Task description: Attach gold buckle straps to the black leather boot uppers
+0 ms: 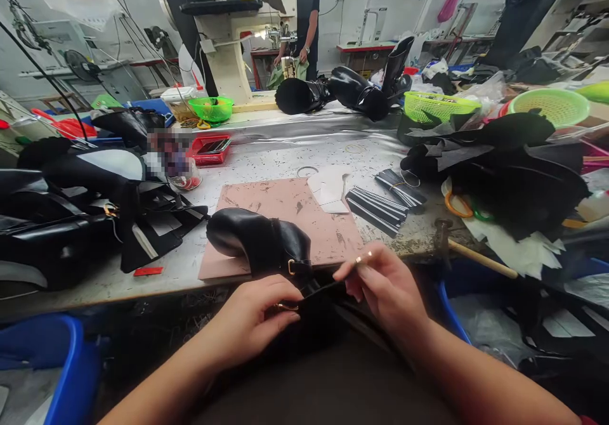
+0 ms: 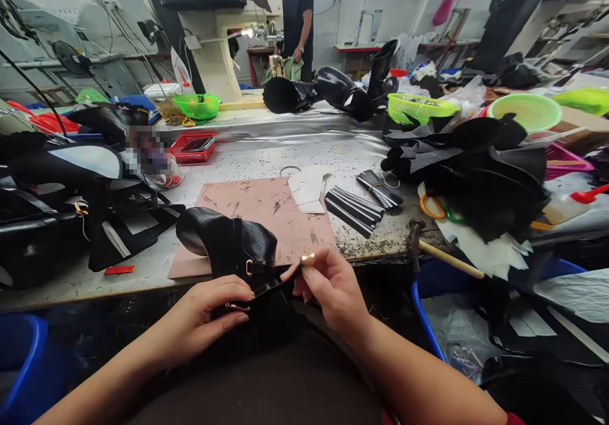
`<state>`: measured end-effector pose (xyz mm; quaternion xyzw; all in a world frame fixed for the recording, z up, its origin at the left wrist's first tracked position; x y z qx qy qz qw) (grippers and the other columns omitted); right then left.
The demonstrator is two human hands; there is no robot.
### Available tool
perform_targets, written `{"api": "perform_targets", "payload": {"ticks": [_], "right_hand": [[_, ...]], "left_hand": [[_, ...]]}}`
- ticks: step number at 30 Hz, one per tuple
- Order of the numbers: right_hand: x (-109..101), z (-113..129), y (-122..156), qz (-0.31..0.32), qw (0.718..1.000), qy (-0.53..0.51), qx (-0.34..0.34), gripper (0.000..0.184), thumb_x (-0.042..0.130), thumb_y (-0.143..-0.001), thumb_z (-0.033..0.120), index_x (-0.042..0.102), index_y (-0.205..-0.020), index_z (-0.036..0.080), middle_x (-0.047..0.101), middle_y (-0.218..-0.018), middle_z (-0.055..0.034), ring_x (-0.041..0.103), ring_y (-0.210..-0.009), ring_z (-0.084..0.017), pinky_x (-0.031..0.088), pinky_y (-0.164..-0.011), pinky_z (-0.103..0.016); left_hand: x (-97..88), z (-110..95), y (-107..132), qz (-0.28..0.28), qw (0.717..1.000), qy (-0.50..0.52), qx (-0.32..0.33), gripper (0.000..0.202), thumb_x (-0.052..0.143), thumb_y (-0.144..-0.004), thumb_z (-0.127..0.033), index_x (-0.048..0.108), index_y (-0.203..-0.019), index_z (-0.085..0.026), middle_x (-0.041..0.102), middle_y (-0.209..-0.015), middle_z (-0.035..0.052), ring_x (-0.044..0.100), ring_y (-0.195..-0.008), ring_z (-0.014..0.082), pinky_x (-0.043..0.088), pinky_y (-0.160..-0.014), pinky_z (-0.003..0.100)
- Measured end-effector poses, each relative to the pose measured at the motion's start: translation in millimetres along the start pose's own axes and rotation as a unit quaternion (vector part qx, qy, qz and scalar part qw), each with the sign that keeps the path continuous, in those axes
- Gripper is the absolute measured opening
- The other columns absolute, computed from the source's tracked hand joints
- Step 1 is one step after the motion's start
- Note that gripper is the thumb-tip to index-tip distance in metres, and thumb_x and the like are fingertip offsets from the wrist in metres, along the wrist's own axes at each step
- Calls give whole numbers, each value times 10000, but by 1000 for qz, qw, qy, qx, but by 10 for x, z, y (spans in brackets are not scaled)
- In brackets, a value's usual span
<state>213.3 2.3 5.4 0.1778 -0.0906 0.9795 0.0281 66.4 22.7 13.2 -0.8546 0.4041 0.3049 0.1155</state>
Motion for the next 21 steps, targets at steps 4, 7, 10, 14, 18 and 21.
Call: {"api": "perform_targets", "payload": {"ticks": [4, 7, 10, 14, 18, 21], "right_hand": [[-33, -102, -216, -52, 997, 39, -33, 250, 624, -758, 216, 416, -894, 237, 586, -657, 76, 551, -453, -61, 465, -429, -155], [199, -66, -331, 18, 992, 82, -89, 249, 578, -782, 181, 415, -960, 241, 537, -630, 91, 575, -477, -65, 474, -463, -160], [497, -30, -355, 125, 978, 122, -115, 165, 506, -820, 151, 483, -972, 213, 551, -664, 54, 589, -522, -71, 486, -499, -173], [802, 101, -253, 227, 925, 244, -183, 251, 480, -787, 99, 593, -998, 174, 570, -856, -41, 589, -741, -118, 522, -691, -260], [876, 159, -171, 213, 884, 355, -219, 386, 572, -694, 107, 620, -1071, 171, 482, -890, -58, 519, -829, -159, 516, -763, -297], [916, 174, -109, 199, 848, 426, -243, 356, 576, -695, 99, 628, -1043, 150, 492, -979, -96, 506, -880, -195, 514, -793, -341]], "left_hand": [[-70, 125, -28, -63, 991, 97, -63, 84, 556, -755, -189, 635, -780, -172, 639, -766, 20, 568, -728, 147, 439, -697, 243], [-123, 202, -10, -91, 974, 178, -107, 65, 604, -700, -211, 634, -732, -163, 624, -697, 13, 547, -671, 147, 435, -649, 242], [-210, 235, 44, -111, 959, 233, -115, 68, 646, -665, -222, 633, -682, -158, 605, -655, 5, 529, -648, 139, 426, -630, 231], [-346, 290, 134, -149, 947, 258, -117, 113, 697, -640, -241, 635, -649, -147, 594, -638, 11, 519, -644, 134, 421, -624, 226], [-385, 252, 143, -142, 946, 275, -93, 143, 709, -645, -266, 631, -649, -147, 606, -638, 17, 533, -640, 141, 435, -627, 240], [-391, 181, 136, -130, 959, 244, -64, 117, 682, -684, -260, 638, -688, -151, 622, -674, 20, 551, -675, 151, 440, -664, 252]]}}
Point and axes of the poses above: each hand's wrist, its own y-axis away from the middle knuckle, its own x-axis out of the palm, z = x × y, the point moved 9 cm from there along -y, towards the middle knuckle
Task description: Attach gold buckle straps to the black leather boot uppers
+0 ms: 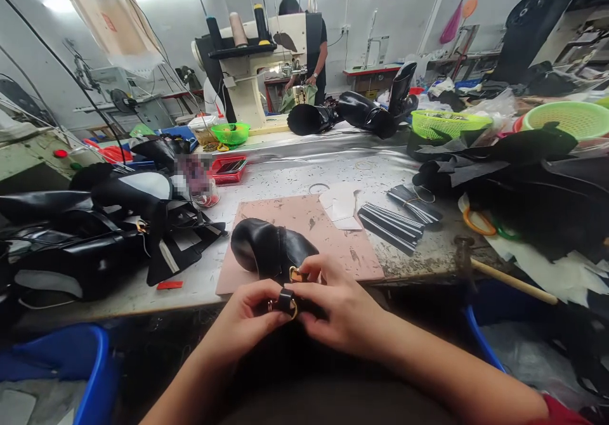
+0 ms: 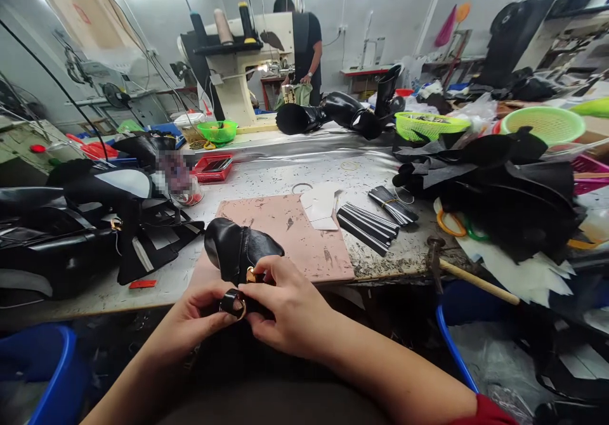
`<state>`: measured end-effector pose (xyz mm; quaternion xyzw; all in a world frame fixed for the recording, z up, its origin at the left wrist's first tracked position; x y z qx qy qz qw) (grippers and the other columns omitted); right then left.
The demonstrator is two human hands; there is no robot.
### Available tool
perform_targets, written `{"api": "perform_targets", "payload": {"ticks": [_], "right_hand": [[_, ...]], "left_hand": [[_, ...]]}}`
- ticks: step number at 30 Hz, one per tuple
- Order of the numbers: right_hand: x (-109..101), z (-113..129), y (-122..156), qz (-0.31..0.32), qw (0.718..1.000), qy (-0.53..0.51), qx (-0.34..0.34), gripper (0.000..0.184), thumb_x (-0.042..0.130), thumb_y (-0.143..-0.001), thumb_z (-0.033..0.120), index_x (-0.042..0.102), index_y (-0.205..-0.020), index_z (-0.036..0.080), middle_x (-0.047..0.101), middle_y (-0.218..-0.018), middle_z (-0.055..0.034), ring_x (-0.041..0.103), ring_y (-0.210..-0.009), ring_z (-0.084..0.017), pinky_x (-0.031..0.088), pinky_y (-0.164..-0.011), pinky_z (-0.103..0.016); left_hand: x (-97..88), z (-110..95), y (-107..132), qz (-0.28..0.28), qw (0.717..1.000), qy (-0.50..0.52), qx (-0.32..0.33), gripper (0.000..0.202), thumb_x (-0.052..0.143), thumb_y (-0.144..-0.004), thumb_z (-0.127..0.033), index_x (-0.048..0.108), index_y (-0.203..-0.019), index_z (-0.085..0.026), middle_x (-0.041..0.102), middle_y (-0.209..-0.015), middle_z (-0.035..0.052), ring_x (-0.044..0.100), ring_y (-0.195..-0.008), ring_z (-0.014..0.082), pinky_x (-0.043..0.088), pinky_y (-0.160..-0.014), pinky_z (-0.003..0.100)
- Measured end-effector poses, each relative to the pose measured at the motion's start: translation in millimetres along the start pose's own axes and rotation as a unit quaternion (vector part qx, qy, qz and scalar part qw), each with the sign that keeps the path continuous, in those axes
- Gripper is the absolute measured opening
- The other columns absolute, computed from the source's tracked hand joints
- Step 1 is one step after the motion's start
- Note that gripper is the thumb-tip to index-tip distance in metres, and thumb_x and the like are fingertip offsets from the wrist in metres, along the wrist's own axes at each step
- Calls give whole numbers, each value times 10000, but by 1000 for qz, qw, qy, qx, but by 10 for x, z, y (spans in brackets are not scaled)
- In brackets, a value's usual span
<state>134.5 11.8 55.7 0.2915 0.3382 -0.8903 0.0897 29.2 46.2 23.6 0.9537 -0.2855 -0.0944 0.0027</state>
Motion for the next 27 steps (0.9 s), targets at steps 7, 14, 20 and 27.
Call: {"api": "perform_targets", "payload": {"ticks": [7, 14, 20, 27], "right_hand": [[-49, 87, 13, -42, 990, 130, -26, 181, 511, -793, 99, 630, -926, 129, 564, -979, -140, 520, -890, -243, 510, -767, -390], [-31, -46, 38, -76, 997, 11, 4, 258, 467, -778, 57, 532, -991, 188, 628, -857, -56, 555, -772, -187, 492, -692, -319], [92, -12, 13, -15, 1000, 15, -11, 516, 545, -720, 124, 382, -1206, 185, 623, -869, -52, 548, -802, -203, 448, -744, -363], [30, -92, -19, 40, 989, -135, 43, 219, 511, -773, 114, 485, -970, 206, 567, -858, -24, 537, -785, -146, 445, -736, -301]], "left_hand": [[47, -126, 16, -22, 993, -101, 48, 89, 616, -730, -241, 597, -764, -161, 602, -717, 15, 534, -672, 143, 440, -634, 238], [11, -71, -23, -87, 990, -102, 40, 127, 598, -746, -291, 554, -750, -172, 548, -706, -1, 505, -660, 131, 433, -622, 234], [43, 2, 9, -73, 994, -72, 31, 176, 565, -780, -343, 543, -762, -169, 519, -701, -5, 480, -662, 131, 417, -633, 243], [35, 170, 0, -72, 996, 13, -44, 268, 634, -729, -382, 472, -727, -168, 477, -656, -31, 448, -615, 100, 372, -573, 208]]}}
Point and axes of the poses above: each hand's wrist, its own y-axis away from the middle knuckle, its own x-axis out of the palm, z = x × y, the point moved 9 cm from there along -y, towards the middle knuckle
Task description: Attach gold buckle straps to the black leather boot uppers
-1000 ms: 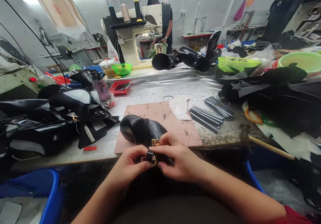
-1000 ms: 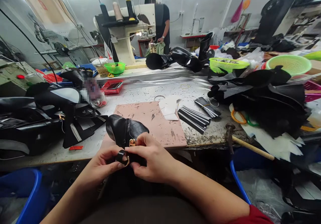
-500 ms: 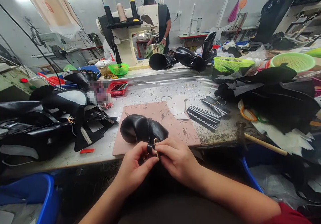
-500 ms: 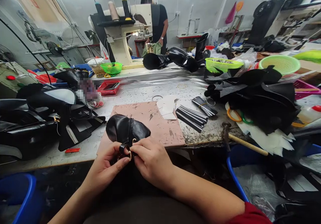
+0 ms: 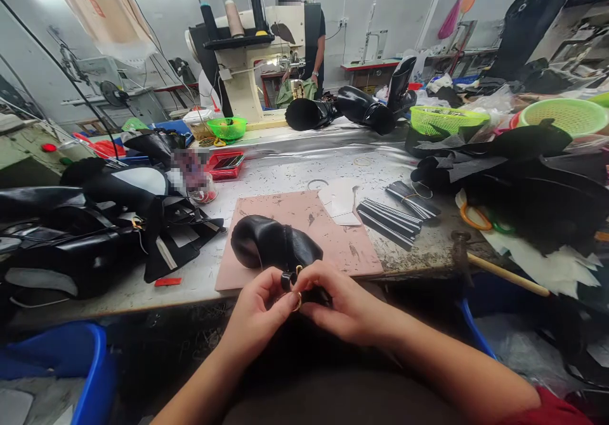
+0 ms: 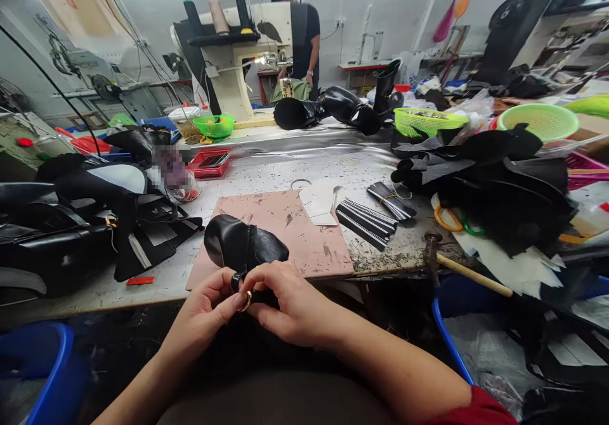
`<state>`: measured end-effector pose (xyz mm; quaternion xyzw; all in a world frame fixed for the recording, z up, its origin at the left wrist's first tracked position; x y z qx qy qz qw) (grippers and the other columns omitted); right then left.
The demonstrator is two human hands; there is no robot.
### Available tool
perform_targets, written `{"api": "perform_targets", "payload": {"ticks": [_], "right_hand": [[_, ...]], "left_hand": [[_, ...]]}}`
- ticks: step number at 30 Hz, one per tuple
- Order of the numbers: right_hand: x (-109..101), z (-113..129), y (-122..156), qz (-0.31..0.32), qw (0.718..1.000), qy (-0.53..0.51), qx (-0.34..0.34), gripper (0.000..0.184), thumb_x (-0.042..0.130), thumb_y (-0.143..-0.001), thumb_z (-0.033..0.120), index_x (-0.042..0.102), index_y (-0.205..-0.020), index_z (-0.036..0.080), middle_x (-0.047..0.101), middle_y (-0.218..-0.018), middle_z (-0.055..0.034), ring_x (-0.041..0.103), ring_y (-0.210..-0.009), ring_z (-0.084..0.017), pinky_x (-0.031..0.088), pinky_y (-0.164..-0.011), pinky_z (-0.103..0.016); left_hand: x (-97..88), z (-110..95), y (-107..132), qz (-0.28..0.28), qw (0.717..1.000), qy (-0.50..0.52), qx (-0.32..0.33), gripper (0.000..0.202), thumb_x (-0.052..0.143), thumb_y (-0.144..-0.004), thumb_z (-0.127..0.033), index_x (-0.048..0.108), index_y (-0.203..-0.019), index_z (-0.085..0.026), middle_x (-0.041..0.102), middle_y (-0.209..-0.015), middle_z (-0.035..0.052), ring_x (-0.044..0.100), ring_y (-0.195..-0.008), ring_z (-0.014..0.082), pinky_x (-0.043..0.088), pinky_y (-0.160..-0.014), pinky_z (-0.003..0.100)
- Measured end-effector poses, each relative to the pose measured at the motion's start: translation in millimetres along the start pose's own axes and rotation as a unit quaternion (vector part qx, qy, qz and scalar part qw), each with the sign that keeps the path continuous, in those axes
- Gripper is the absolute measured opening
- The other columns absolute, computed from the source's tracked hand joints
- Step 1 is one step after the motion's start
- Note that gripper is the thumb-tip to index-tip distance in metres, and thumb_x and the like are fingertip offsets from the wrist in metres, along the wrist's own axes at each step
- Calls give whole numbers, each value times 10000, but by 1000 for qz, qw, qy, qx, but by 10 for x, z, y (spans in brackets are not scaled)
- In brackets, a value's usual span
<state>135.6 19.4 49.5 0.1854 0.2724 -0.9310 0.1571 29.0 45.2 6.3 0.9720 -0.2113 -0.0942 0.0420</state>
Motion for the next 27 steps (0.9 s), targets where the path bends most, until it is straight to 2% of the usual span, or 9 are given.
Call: {"api": "perform_targets", "payload": {"ticks": [2, 4, 6, 9, 12, 14, 16, 21, 27], "right_hand": [[28, 34, -8, 78, 997, -23, -4, 281, 505, -734, 64, 503, -974, 210, 567, -857, -14, 531, -792, -143, 451, -734, -291], [21, 70, -3, 113, 993, -4, -27, 440, 465, -658, 0, 495, -1049, 201, 571, -874, -21, 523, -797, -150, 458, -734, -301], [-3, 108, 9, 100, 991, 50, -73, 510, 420, -607, -33, 507, -1054, 199, 572, -835, -20, 511, -778, -157, 462, -730, -313], [42, 176, 69, 62, 968, 179, -163, 393, 446, -665, 3, 577, -962, 224, 571, -811, -36, 512, -765, -169, 468, -688, -308], [67, 317, 169, -11, 914, 304, -269, 235, 528, -751, 75, 615, -899, 235, 593, -1005, -74, 536, -857, -180, 475, -684, -293], [87, 425, 247, -44, 875, 341, -341, 163, 558, -778, 99, 628, -845, 230, 609, -1079, -41, 547, -895, -167, 478, -705, -284], [117, 481, 285, -41, 854, 347, -385, 117, 560, -805, 131, 638, -824, 217, 643, -1060, 7, 562, -872, -144, 484, -693, -275], [149, 417, 200, 8, 857, 358, -371, 103, 540, -827, 114, 638, -819, 145, 684, -1010, -19, 587, -704, -129, 463, -544, -279], [13, 395, 378, 21, 879, 282, -383, 118, 495, -859, 128, 604, -875, 169, 695, -920, -18, 594, -792, -123, 450, -636, -264]], "left_hand": [[17, 53, -11, 10, 997, 71, -23, 351, 679, -690, -389, 399, -760, -190, 492, -672, -40, 472, -595, 93, 358, -530, 191], [38, 87, -21, 24, 991, 126, -39, 414, 706, -669, -381, 348, -782, -207, 506, -682, -47, 490, -576, 86, 341, -490, 171], [52, 108, -32, 39, 987, 145, -48, 403, 705, -678, -356, 355, -812, -208, 517, -687, -47, 492, -574, 77, 337, -478, 157], [49, 113, -54, 52, 985, 156, -50, 361, 690, -697, -322, 385, -848, -202, 539, -704, -41, 487, -595, 70, 344, -482, 148], [72, 107, -74, 71, 985, 151, -47, 337, 675, -711, -326, 399, -857, -199, 550, -706, -38, 488, -612, 72, 338, -478, 143], [93, 104, -82, 79, 986, 139, -48, 336, 676, -713, -327, 405, -864, -198, 537, -693, -49, 470, -594, 62, 329, -478, 141], [114, 100, -86, 81, 986, 134, -52, 341, 681, -710, -324, 404, -865, -197, 527, -683, -58, 446, -572, 50, 317, -486, 140], [187, 108, -98, 95, 985, 127, -68, 357, 675, -712, -351, 387, -848, -190, 512, -632, -69, 444, -564, 52, 338, -554, 164], [78, 69, -114, 36, 995, 75, -60, 329, 650, -703, -279, 461, -956, -185, 542, -660, -45, 496, -603, 84, 382, -594, 199]]}}
Point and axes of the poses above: each hand's wrist, its own y-axis away from the middle knuckle, its own x-axis out of the palm, z = x × y, the point moved 9 cm from there along -y, towards the middle knuckle
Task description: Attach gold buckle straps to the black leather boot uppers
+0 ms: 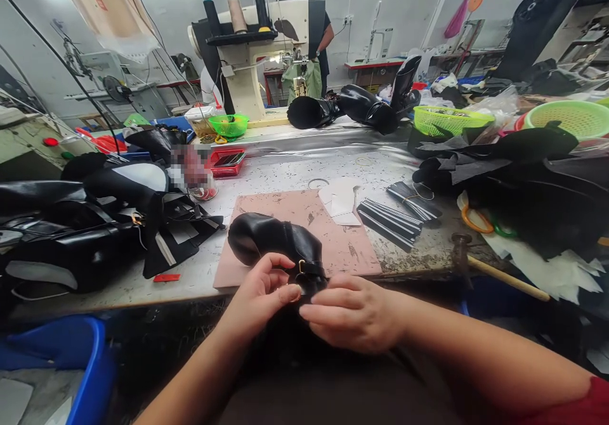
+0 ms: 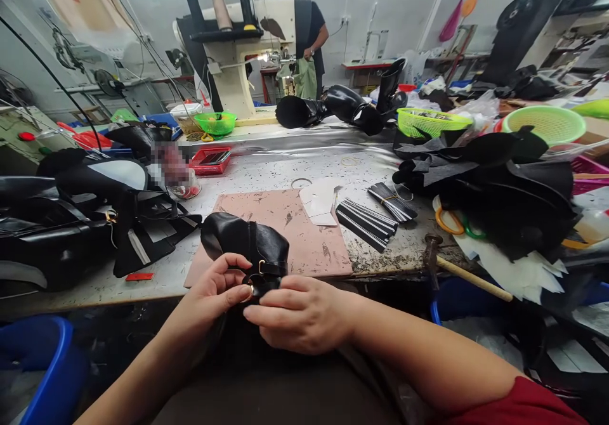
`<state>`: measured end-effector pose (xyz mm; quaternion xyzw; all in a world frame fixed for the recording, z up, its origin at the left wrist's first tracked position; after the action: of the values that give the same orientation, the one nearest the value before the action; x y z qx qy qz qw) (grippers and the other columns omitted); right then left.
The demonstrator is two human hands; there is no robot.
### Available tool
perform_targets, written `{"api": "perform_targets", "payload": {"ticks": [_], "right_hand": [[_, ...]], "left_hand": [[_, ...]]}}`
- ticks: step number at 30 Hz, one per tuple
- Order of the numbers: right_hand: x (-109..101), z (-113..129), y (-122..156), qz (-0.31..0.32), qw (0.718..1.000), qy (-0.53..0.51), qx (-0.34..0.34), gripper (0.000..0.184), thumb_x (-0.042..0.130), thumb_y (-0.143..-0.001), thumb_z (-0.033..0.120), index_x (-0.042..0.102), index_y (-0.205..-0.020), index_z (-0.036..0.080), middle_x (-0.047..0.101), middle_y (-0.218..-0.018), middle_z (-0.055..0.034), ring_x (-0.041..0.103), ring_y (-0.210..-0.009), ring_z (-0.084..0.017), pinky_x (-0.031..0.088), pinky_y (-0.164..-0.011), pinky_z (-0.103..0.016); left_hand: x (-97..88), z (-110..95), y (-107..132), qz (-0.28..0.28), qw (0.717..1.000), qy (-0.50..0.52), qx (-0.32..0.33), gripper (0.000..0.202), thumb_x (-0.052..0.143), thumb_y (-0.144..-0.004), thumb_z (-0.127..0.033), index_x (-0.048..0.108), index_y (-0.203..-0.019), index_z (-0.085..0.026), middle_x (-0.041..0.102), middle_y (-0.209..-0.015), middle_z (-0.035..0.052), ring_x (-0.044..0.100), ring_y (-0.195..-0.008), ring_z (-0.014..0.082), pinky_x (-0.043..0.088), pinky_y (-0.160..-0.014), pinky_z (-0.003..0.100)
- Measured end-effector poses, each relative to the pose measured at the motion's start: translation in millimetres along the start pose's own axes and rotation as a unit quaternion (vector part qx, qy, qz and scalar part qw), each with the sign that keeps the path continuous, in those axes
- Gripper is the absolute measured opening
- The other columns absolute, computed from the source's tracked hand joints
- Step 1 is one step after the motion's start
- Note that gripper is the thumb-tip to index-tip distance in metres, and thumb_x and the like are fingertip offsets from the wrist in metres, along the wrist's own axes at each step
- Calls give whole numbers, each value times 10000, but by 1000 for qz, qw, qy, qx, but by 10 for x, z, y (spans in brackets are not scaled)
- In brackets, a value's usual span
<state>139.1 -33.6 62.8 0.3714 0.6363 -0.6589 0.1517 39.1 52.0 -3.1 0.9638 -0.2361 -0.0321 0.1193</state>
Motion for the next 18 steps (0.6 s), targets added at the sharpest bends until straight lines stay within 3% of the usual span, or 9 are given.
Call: {"api": "perform_targets", "payload": {"ticks": [2, 4, 5, 8, 10, 11, 13, 14, 18], "right_hand": [[-24, 12, 116, -6, 999, -27, 29, 154, 432, -891, 128, 578, -865, 172, 684, -933, -46, 579, -740, -135, 438, -619, -274], [-26, -93, 254, -38, 984, -122, 127, 183, 354, -934, 164, 534, -905, 170, 659, -919, -84, 565, -726, -138, 446, -628, -267], [-1, -172, 336, -64, 961, -191, 190, 187, 327, -950, 195, 512, -926, 178, 640, -899, -87, 562, -740, -136, 453, -648, -263], [214, -339, 562, -127, 846, -390, 340, 174, 345, -953, 296, 491, -917, 207, 564, -808, -44, 536, -747, -135, 448, -678, -262], [370, -390, 660, -157, 764, -480, 401, 178, 402, -931, 341, 504, -866, 209, 507, -721, -8, 494, -694, -133, 420, -660, -260], [421, -410, 701, -176, 727, -512, 422, 187, 430, -917, 361, 508, -842, 208, 478, -682, 6, 469, -666, -131, 401, -644, -257], [463, -433, 760, -204, 671, -556, 445, 207, 474, -891, 390, 514, -808, 205, 439, -636, 21, 434, -631, -129, 366, -616, -255], [455, -439, 783, -209, 659, -566, 450, 213, 487, -882, 399, 519, -801, 204, 431, -629, 22, 426, -624, -130, 354, -609, -256], [320, -525, 964, -192, 687, -498, 494, 254, 499, -867, 433, 539, -787, 195, 449, -655, 9, 428, -629, -133, 342, -603, -265]], "left_hand": [[-12, -39, 29, -8, 999, -32, 24, 360, 643, -697, -250, 500, -1021, -191, 554, -718, -27, 535, -670, 107, 425, -643, 223], [18, -64, 56, -9, 991, -117, 58, 348, 627, -703, -214, 533, -1038, -203, 573, -790, -8, 560, -734, 128, 455, -686, 244], [43, -85, 67, -13, 980, -182, 83, 322, 612, -715, -197, 547, -1030, -205, 590, -832, 5, 571, -759, 139, 466, -701, 256], [240, -238, 101, -24, 888, -410, 207, 239, 561, -763, -172, 578, -1001, -188, 627, -867, 44, 593, -762, 176, 480, -701, 299], [456, -339, 116, 7, 815, -503, 288, 196, 528, -792, -166, 592, -977, -170, 625, -855, 61, 595, -735, 185, 481, -656, 296], [544, -366, 103, 35, 797, -520, 306, 184, 522, -798, -161, 596, -966, -164, 620, -856, 62, 594, -727, 180, 480, -636, 283], [635, -374, 28, 97, 799, -518, 290, 169, 546, -784, -148, 599, -944, -163, 616, -873, 52, 595, -739, 163, 480, -634, 253], [639, -361, -21, 118, 809, -511, 266, 178, 568, -771, -146, 600, -945, -167, 617, -883, 45, 597, -757, 158, 482, -653, 247], [525, -282, -156, 119, 842, -488, 196, 221, 581, -767, -164, 602, -985, -191, 614, -906, 33, 594, -795, 151, 485, -712, 253]]}}
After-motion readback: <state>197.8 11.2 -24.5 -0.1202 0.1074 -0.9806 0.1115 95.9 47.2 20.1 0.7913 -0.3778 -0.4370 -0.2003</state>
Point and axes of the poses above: each hand's wrist, its own y-axis away from the middle knuckle, its own x-axis out of the palm, z = x × y, the point moved 9 cm from there along -y, towards the middle knuckle
